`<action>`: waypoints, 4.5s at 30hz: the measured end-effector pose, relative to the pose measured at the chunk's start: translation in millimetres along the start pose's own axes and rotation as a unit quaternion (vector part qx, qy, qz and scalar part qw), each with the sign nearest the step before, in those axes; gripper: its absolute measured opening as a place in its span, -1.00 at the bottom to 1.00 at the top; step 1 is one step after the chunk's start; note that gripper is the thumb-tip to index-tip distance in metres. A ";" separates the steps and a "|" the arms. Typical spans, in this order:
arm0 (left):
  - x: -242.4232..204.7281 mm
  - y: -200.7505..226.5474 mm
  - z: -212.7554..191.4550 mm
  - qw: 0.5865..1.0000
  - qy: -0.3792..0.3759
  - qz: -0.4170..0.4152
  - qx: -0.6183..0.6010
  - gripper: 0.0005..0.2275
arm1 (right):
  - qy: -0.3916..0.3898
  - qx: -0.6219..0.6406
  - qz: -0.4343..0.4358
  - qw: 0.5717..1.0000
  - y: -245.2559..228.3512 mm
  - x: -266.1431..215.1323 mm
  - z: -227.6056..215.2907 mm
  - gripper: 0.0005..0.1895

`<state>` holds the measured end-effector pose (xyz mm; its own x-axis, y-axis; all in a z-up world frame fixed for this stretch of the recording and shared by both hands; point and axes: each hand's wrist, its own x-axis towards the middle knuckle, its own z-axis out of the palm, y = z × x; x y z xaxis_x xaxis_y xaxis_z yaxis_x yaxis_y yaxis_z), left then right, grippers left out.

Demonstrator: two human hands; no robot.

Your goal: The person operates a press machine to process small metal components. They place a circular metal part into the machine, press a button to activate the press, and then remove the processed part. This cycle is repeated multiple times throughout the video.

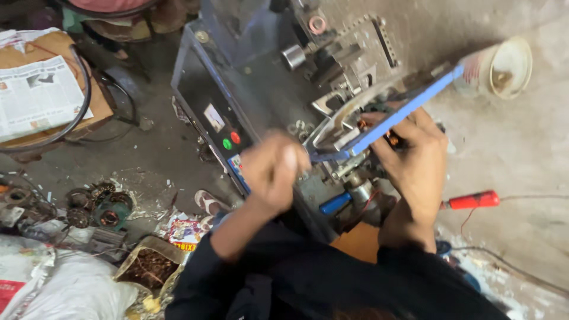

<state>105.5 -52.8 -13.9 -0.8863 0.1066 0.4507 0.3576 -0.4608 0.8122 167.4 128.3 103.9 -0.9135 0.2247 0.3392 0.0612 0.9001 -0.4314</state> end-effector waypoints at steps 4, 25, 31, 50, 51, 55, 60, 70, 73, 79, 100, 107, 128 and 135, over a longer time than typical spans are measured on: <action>-53.4 -2.4 19.9 0.982 -0.125 -0.124 0.073 -0.77 | -0.012 0.006 -0.017 1.000 4.4 2.6 -1.9 -0.66; -56.1 -26.5 88.8 0.987 -0.046 -0.155 0.025 -0.51 | 0.077 -0.001 -0.082 0.994 33.8 -24.2 8.2 -0.68; -51.7 -35.6 76.6 0.986 -0.072 -0.141 0.046 -0.49 | 0.113 0.105 -0.048 0.987 69.1 -51.6 33.8 -0.54; -58.5 -55.0 70.4 0.990 -0.105 -0.040 0.081 -0.47 | 0.118 0.067 -0.082 0.987 83.8 -55.1 48.8 -0.79; -59.2 -53.8 69.4 0.990 -0.109 -0.046 0.076 -0.46 | 0.122 0.071 -0.089 0.986 83.9 -56.4 48.6 -0.79; -56.7 -41.3 59.9 0.990 -0.127 -0.053 0.042 -0.37 | 0.143 0.104 -0.079 0.981 93.4 -59.4 38.9 -0.79; -43.1 -27.1 55.5 0.976 -0.210 -0.050 -0.004 -0.44 | 0.145 0.195 -0.083 0.966 114.5 -71.3 19.1 -0.82; -20.2 -92.7 97.1 0.855 -0.246 -0.285 -0.355 -0.41 | 0.112 0.211 -0.080 0.968 99.0 -56.7 -1.3 -0.80; -30.2 -103.9 107.5 0.855 -0.185 -0.314 -0.368 -0.44 | 0.106 0.193 -0.064 0.973 94.8 -49.7 -0.2 -0.81; -39.6 -76.9 98.5 0.873 -0.155 -0.266 -0.379 -0.34 | 0.120 0.248 -0.031 0.961 97.2 -45.7 -0.6 -0.83; -31.2 -125.9 125.0 0.714 -0.057 -0.349 -0.604 -0.67 | 0.099 0.111 -0.064 0.987 81.8 -30.4 1.4 -0.81; -30.6 -144.8 134.1 0.724 -0.032 -0.324 -0.608 -0.73 | 0.108 0.077 -0.021 0.991 70.4 -29.0 5.1 -0.82; -20.8 -180.7 173.2 0.786 0.011 -0.308 -0.535 -0.51 | 0.094 0.145 -0.105 0.979 86.1 -4.7 18.5 -0.82; -17.7 -183.8 179.5 0.790 0.017 -0.307 -0.531 -0.48 | 0.102 0.119 -0.098 0.983 82.4 -5.2 16.2 -0.81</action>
<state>108.2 188.1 -104.7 -0.8107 0.5815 0.0684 -0.5746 -0.8126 0.0977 170.7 195.2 53.1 -0.7976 0.1473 0.5849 -0.2262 0.8259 -0.5165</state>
